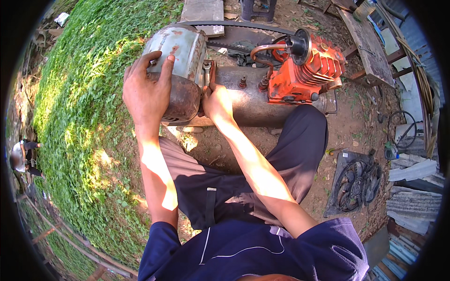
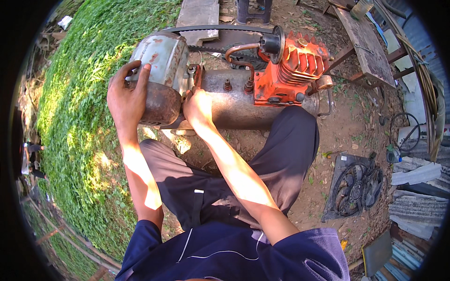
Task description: The person uses a wrench to tighten or loosen bolts on an air compressor motor and then untangles a power cord.
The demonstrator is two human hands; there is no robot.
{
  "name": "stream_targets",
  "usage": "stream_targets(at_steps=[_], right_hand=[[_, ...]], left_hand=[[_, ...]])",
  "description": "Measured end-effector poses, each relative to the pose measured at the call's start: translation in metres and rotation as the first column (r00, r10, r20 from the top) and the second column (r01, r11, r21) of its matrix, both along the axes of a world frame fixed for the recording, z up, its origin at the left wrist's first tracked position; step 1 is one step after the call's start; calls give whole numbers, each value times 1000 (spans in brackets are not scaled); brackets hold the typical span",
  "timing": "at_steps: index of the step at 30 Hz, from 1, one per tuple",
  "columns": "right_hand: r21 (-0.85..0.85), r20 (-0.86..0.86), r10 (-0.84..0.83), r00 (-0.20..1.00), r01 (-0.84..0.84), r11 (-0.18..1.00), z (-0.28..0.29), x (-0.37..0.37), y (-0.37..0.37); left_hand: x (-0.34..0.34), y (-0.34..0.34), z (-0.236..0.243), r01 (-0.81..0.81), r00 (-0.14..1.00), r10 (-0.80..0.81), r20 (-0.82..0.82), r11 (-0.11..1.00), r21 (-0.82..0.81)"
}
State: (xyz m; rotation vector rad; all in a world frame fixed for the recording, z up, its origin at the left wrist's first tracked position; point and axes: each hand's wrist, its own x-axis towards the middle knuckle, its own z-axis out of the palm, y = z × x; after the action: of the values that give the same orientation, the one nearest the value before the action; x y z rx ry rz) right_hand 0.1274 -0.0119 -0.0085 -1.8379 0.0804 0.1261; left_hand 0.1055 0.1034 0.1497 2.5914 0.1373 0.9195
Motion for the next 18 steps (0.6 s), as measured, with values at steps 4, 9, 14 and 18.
stream_targets(at_steps=[4, 9, 14, 18], right_hand=[[-90, -1, 66, 998, -66, 994, 22, 0, -3], [83, 226, -161, 961, 146, 986, -23, 13, 5], [-138, 13, 63, 998, -60, 989, 21, 18, -38], [-675, -93, 220, 971, -225, 703, 55, 57, -66]], left_hand=[[-3, -1, 4, -31, 999, 28, -43, 998, -61], [0, -6, 3, -12, 1000, 11, -21, 998, -58], [-4, 0, 5, -15, 1000, 15, 0, 999, -35], [-1, 2, -2, -23, 1000, 23, -12, 999, -49]])
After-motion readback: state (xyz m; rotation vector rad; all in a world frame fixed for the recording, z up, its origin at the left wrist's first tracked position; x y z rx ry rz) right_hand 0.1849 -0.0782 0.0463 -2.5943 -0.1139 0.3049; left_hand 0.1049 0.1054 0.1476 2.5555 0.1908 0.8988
